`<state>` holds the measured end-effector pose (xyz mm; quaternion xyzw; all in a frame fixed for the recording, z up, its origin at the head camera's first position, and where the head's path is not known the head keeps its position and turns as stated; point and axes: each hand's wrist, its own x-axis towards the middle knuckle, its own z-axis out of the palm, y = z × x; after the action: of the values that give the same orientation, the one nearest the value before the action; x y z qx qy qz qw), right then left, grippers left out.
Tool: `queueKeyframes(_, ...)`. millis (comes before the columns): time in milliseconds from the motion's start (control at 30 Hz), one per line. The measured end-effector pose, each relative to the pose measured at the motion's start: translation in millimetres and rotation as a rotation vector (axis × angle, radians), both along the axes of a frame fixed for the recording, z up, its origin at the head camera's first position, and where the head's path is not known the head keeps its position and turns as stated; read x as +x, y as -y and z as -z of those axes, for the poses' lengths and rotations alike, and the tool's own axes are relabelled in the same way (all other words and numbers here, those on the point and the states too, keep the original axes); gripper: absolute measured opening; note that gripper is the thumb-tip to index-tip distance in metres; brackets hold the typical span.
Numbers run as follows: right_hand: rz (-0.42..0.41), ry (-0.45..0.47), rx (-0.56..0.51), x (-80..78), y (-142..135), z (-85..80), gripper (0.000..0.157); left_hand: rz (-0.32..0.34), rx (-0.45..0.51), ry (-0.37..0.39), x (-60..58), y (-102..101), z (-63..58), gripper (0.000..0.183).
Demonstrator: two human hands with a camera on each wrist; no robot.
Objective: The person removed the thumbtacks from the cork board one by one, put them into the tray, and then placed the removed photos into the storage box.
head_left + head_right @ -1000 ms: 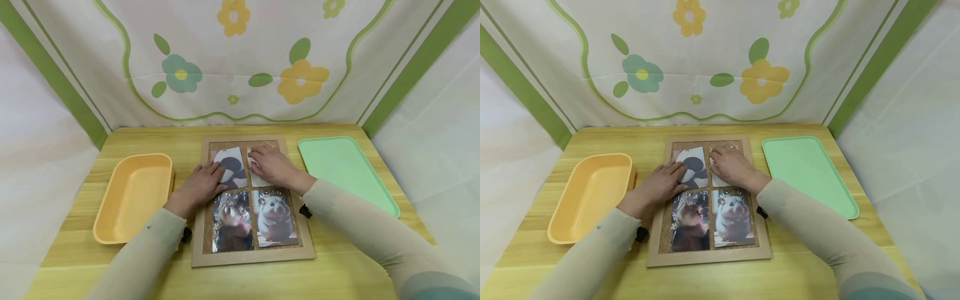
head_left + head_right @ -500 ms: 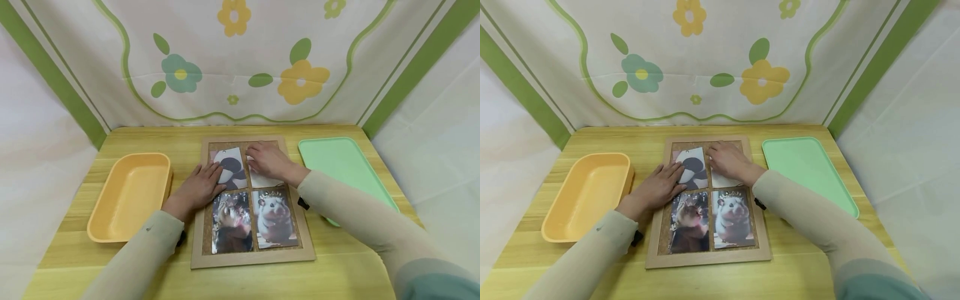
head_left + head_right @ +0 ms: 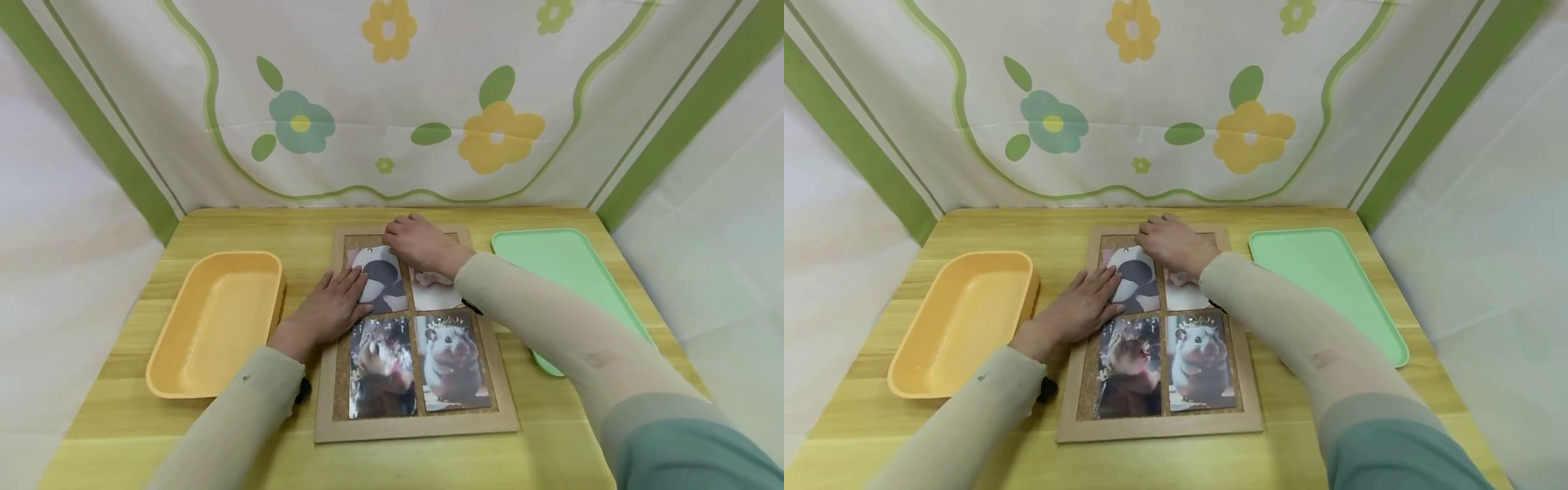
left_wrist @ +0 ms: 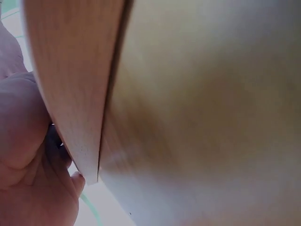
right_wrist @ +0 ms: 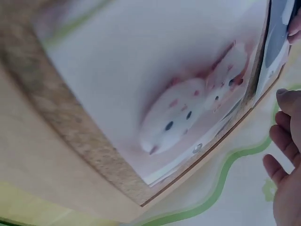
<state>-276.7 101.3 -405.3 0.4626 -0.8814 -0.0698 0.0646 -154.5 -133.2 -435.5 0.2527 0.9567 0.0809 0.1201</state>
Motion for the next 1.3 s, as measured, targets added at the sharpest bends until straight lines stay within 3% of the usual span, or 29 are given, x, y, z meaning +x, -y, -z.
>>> queueKeyframes(200, -0.081, -0.096, 0.115, -5.1, 12, 3.5, 0.024, -0.013, 0.004, 0.012, 4.0, -2, 1.1, 0.072)
queueKeyframes(500, -0.257, -0.299, 0.193, -14.4, 20, 10.9, 0.021, -0.024, 0.019, 0.018, 7.1, -5, 2.7, 0.073)
queueKeyframes(800, -0.393, -0.304, 0.195, -23.4, 28, 13.3, 0.021, -0.03, 0.009, 0.032, 9.0, -4, 1.5, 0.073)
queueKeyframes(1033, -0.462, -0.266, 0.272, -30.3, 33, 12.3, 0.023, -0.047, -0.017, 0.053, 10.1, -6, 0.8, 0.07)
queueKeyframes(1300, -0.564, -0.313, 0.261, -38.1, 32, 10.3, 0.025, -0.049, 0.002, -0.001, 11.1, -11, 2.0, 0.071)
